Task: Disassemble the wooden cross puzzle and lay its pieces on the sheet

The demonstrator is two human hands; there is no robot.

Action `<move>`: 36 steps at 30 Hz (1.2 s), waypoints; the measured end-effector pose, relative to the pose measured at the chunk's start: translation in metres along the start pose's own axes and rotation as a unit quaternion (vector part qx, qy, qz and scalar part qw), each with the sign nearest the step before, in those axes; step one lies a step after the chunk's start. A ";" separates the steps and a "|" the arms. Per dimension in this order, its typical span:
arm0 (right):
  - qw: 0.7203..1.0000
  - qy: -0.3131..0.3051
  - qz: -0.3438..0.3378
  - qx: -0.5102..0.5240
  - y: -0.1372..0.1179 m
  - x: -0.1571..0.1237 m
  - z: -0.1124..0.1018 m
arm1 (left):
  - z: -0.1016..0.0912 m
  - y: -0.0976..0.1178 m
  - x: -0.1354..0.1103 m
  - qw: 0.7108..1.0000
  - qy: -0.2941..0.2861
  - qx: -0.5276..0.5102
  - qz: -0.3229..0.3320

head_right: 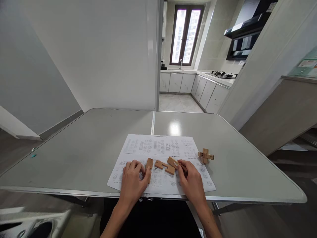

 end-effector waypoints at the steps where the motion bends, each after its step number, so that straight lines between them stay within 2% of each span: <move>1: 1.000 -0.002 -0.004 -0.003 -0.001 0.000 0.001 | -0.001 0.000 0.000 1.000 0.002 0.001 0.000; 17: 0.999 0.009 -0.040 -0.002 -0.008 0.000 -0.001 | 0.003 -0.005 -0.001 0.999 -0.019 -0.045 -0.014; 28: 0.995 -0.084 -0.045 0.011 -0.015 -0.008 0.012 | 0.010 0.000 -0.003 0.986 -0.067 -0.154 -0.016; 32: 0.991 -0.115 -0.059 0.025 -0.022 -0.012 0.013 | 0.007 0.007 -0.003 0.985 -0.067 -0.157 0.013; 36: 0.988 -0.132 -0.072 0.040 -0.026 -0.013 0.014 | 0.008 0.018 0.001 0.985 -0.076 -0.138 0.071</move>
Point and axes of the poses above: each hand's wrist, its own x-axis towards the middle knuckle, its own z-axis out of the palm, y = z × x, the point moved 10 cm from there along x, towards the middle knuckle, and after that the axes turned 15 degrees about z, right-handed, at the moved point
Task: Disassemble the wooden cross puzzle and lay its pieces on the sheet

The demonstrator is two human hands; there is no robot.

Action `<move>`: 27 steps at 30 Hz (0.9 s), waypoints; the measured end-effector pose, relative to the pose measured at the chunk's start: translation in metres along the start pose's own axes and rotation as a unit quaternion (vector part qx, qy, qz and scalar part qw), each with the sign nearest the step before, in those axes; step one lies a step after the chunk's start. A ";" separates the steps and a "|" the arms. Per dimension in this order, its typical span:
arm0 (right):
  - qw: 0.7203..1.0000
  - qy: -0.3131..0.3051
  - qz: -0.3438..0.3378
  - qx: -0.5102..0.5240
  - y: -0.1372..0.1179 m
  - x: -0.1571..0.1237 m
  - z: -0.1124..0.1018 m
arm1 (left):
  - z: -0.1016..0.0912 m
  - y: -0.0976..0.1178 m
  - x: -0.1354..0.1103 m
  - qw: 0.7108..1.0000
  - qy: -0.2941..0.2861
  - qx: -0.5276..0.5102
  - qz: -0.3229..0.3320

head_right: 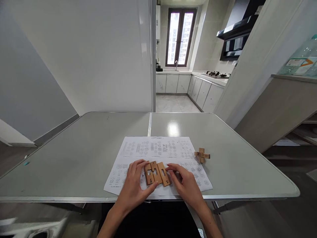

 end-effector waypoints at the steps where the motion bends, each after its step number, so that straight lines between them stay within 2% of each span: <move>1: 1.000 -0.002 -0.002 0.003 0.000 0.000 0.000 | 0.004 0.003 0.002 1.000 -0.016 0.002 0.016; 5: 1.000 0.001 -0.006 0.016 -0.001 0.001 -0.001 | 0.023 0.013 0.016 0.995 -0.075 0.001 0.073; 10: 1.000 0.000 0.002 0.027 0.002 0.003 -0.001 | 0.034 0.021 0.036 0.988 -0.100 0.000 0.113; 12: 1.000 0.006 0.003 0.027 0.003 0.003 -0.002 | 0.036 0.017 0.043 0.987 -0.101 0.016 0.123; 14: 1.000 0.014 0.004 0.022 0.002 0.003 -0.003 | 0.032 0.006 0.050 0.989 -0.084 0.050 0.113; 18: 0.999 0.026 0.011 0.018 -0.001 0.001 -0.005 | 0.016 -0.031 0.061 0.986 -0.040 0.151 0.053; 27: 1.000 0.015 0.014 0.022 0.003 0.002 -0.004 | -0.027 -0.099 0.078 0.972 0.001 0.230 -0.036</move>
Point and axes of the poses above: each hand's wrist, its own x-axis towards the middle knuckle, its own z-axis out of the palm, y = z × x, the point moved 10 cm from there along x, towards the middle knuckle, and after that the axes turned 15 degrees about z, right-handed, at the moved point
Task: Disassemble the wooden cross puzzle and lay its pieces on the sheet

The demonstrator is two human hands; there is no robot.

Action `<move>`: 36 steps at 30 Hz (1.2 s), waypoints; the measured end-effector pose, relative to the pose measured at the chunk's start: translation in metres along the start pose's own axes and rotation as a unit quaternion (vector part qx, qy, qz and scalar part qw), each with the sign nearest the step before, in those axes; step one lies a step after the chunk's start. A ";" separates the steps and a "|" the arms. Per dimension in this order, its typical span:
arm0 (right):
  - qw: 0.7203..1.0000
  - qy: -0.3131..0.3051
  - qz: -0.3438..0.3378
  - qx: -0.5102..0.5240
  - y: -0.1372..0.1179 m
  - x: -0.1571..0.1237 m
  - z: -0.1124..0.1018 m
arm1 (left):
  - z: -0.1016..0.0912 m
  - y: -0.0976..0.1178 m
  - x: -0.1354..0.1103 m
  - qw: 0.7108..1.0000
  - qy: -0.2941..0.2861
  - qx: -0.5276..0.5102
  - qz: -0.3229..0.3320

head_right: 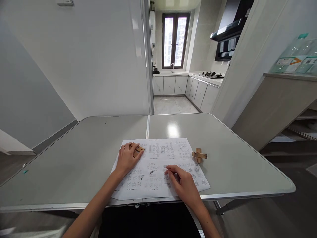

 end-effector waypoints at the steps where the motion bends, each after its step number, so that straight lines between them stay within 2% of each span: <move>1: 1.000 -0.001 0.001 0.001 0.000 0.000 0.000 | -0.001 -0.006 0.001 1.000 0.001 0.004 -0.005; 4: 1.000 0.002 0.005 0.009 0.000 -0.002 -0.001 | -0.003 -0.019 0.004 1.000 0.004 0.011 -0.010; 9: 0.998 0.044 0.030 0.044 0.009 0.003 -0.010 | -0.004 -0.022 0.005 1.000 0.008 0.012 -0.003; 13: 0.973 0.130 0.083 0.169 0.035 0.008 -0.033 | -0.004 -0.022 0.004 1.000 0.011 0.007 0.001; 15: 0.954 0.146 0.099 0.243 0.045 0.008 -0.039 | -0.004 -0.023 0.004 1.000 0.014 0.006 0.002; 20: 0.914 0.127 0.112 0.369 0.047 0.010 -0.042 | -0.004 -0.025 0.003 1.000 0.020 0.005 0.003; 26: 0.887 0.076 0.180 0.418 0.051 0.016 -0.042 | -0.002 -0.029 0.003 1.000 0.031 0.005 -0.004; 32: 0.885 0.104 0.186 0.415 0.056 0.018 -0.043 | -0.007 -0.027 0.001 0.998 0.058 0.002 0.000; 36: 0.904 0.121 0.148 0.381 0.058 0.019 -0.041 | -0.016 -0.019 0.002 0.996 0.080 -0.017 0.025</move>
Point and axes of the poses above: each hand's wrist, its own x-axis towards the middle knuckle, its own z-axis out of the palm, y = z × x, the point moved 10 cm from there along x, towards the middle knuckle, and after that the axes turned 15 degrees about z, right-handed, at the moved point
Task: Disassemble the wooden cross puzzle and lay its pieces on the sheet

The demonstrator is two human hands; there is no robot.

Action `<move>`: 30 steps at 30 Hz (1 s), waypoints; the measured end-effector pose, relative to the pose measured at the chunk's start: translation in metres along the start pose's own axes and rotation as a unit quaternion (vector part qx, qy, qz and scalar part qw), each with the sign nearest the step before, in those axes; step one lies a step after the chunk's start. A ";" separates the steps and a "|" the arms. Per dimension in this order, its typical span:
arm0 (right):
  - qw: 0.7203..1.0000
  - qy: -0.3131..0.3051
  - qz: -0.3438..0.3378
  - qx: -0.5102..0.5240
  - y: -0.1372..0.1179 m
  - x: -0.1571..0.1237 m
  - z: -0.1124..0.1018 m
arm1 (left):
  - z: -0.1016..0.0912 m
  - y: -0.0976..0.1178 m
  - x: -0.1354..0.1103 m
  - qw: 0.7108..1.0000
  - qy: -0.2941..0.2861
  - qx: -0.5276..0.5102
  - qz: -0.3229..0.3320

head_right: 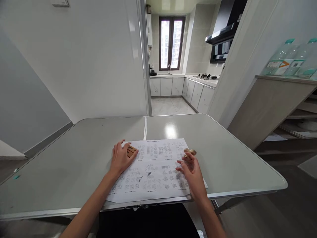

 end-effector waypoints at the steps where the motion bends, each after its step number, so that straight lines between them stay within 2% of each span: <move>1: 1.000 -0.001 -0.015 -0.019 0.000 0.000 0.000 | -0.002 0.004 0.001 1.000 0.003 -0.009 0.009; 5: 0.992 -0.030 -0.053 -0.115 -0.003 -0.007 0.009 | -0.007 0.032 0.010 0.995 -0.011 -0.070 0.064; 9: 0.968 -0.105 -0.101 -0.205 -0.014 -0.026 0.033 | 0.001 0.084 0.013 0.970 -0.080 -0.172 0.149; 10: 0.959 -0.122 -0.115 -0.229 -0.016 -0.032 0.040 | 0.004 0.099 0.011 0.959 -0.101 -0.205 0.167; 12: 0.940 -0.148 -0.145 -0.273 -0.019 -0.043 0.052 | 0.016 0.123 0.004 0.917 -0.156 -0.325 0.169; 15: 0.920 -0.171 -0.172 -0.309 -0.020 -0.052 0.061 | 0.028 0.147 -0.005 0.876 -0.203 -0.407 0.162; 20: 0.920 -0.169 -0.179 -0.306 -0.021 -0.052 0.060 | 0.038 0.156 -0.011 0.858 -0.210 -0.443 0.156; 30: 0.926 -0.166 -0.163 -0.297 -0.019 -0.049 0.057 | 0.033 0.150 -0.009 0.892 -0.150 -0.403 0.140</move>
Point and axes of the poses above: each hand's wrist, its own x-axis towards the middle knuckle, its own z-axis out of the palm, y = z × x, the point moved 10 cm from there along x, towards the middle knuckle, and after that the axes turned 15 degrees about z, right-handed, at the moved point
